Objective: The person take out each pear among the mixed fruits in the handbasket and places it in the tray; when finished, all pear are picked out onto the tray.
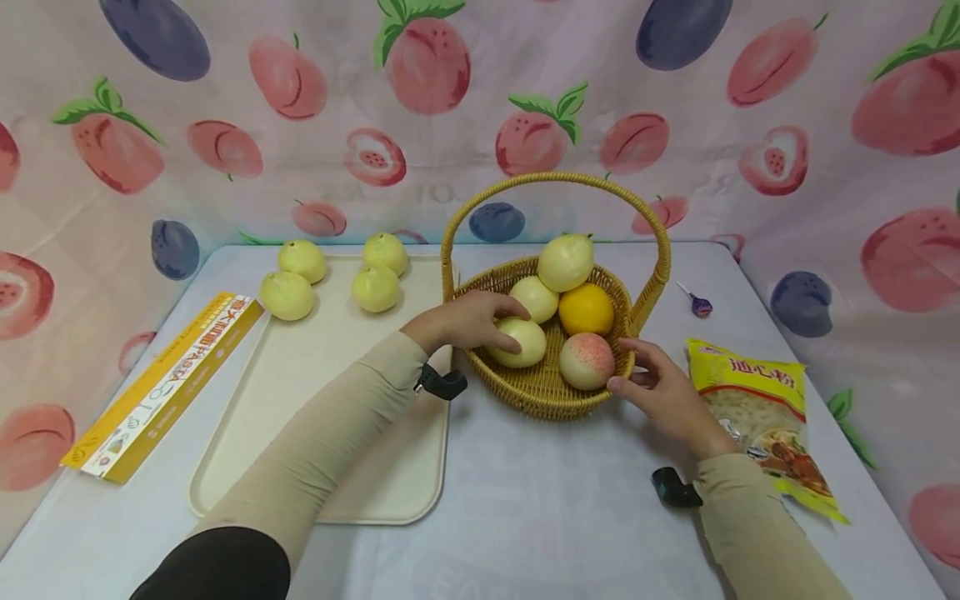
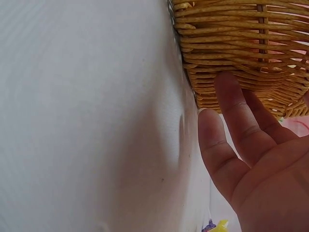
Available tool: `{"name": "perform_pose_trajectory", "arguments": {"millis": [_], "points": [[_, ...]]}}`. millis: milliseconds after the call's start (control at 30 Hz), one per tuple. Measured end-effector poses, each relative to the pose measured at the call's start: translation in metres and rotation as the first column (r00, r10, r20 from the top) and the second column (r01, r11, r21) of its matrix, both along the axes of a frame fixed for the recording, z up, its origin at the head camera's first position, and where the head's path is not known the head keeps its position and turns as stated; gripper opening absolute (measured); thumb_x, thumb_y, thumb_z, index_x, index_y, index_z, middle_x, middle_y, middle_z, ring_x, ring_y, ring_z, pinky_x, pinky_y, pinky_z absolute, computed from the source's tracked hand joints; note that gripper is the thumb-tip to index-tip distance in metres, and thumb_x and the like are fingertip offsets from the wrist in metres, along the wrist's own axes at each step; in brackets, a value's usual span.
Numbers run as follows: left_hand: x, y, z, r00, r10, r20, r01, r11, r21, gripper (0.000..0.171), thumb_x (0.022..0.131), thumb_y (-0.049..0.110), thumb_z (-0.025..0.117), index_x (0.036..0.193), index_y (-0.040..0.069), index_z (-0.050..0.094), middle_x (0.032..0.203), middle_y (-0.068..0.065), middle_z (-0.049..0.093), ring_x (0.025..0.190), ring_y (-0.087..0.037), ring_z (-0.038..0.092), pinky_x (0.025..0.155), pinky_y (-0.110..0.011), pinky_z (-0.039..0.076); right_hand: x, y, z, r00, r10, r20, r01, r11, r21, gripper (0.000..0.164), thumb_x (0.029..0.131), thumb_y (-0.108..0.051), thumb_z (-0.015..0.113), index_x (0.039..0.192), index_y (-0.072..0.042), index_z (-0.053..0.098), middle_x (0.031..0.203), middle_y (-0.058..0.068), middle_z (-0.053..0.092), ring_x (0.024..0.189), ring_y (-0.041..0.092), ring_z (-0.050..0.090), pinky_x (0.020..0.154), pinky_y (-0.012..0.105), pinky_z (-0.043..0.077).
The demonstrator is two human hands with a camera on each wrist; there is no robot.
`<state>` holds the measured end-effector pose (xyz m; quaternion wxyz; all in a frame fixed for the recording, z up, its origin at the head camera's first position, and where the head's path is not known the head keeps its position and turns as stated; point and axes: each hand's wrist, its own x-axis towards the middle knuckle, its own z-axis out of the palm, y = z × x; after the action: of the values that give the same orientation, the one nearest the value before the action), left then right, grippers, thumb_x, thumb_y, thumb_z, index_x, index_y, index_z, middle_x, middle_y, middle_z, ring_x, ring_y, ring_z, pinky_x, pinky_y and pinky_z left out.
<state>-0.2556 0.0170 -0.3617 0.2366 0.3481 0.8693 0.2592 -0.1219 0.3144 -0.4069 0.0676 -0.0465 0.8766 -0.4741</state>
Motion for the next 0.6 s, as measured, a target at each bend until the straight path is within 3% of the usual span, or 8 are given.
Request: {"name": "perform_pose_trajectory", "arguments": {"millis": [167, 433, 600], "points": [[0.0011, 0.0011, -0.0008, 1.000, -0.017, -0.022, 0.017, 1.000, -0.024, 0.059, 0.091, 0.038, 0.074, 0.145, 0.022, 0.055, 0.144, 0.001, 0.054, 0.133, -0.017, 0.044, 0.105, -0.029, 0.037, -0.0003, 0.0003, -0.0004, 1.000, 0.005, -0.015, -0.005, 1.000, -0.001, 0.064, 0.102, -0.019, 0.061, 0.153, 0.001, 0.029, 0.145, 0.035, 0.036, 0.107, 0.037, 0.057, 0.078, 0.018, 0.050], [0.0041, 0.0029, -0.0009, 0.999, -0.051, 0.007, 0.052, 0.997, -0.050, 0.068, 0.090, 0.037, 0.077, 0.150, 0.026, 0.048, 0.148, -0.002, 0.049, 0.133, -0.018, 0.043, 0.106, -0.033, 0.037, -0.0012, 0.0024, -0.0034, 1.000, 0.004, -0.003, -0.004, 1.000, -0.005, 0.064, 0.102, -0.020, 0.061, 0.154, -0.001, 0.028, 0.145, 0.034, 0.037, 0.102, 0.023, 0.058, 0.078, 0.019, 0.051], [0.0056, 0.0046, -0.0024, 0.998, -0.059, 0.013, 0.059, 0.996, -0.060, 0.073, 0.090, 0.034, 0.077, 0.153, 0.029, 0.043, 0.151, -0.002, 0.046, 0.133, -0.019, 0.042, 0.106, -0.035, 0.037, -0.0019, 0.0028, -0.0036, 1.000, -0.003, 0.011, 0.003, 1.000, -0.002, 0.065, 0.102, -0.022, 0.061, 0.155, -0.002, 0.027, 0.146, 0.034, 0.036, 0.108, 0.032, 0.057, 0.078, 0.018, 0.050]]}}
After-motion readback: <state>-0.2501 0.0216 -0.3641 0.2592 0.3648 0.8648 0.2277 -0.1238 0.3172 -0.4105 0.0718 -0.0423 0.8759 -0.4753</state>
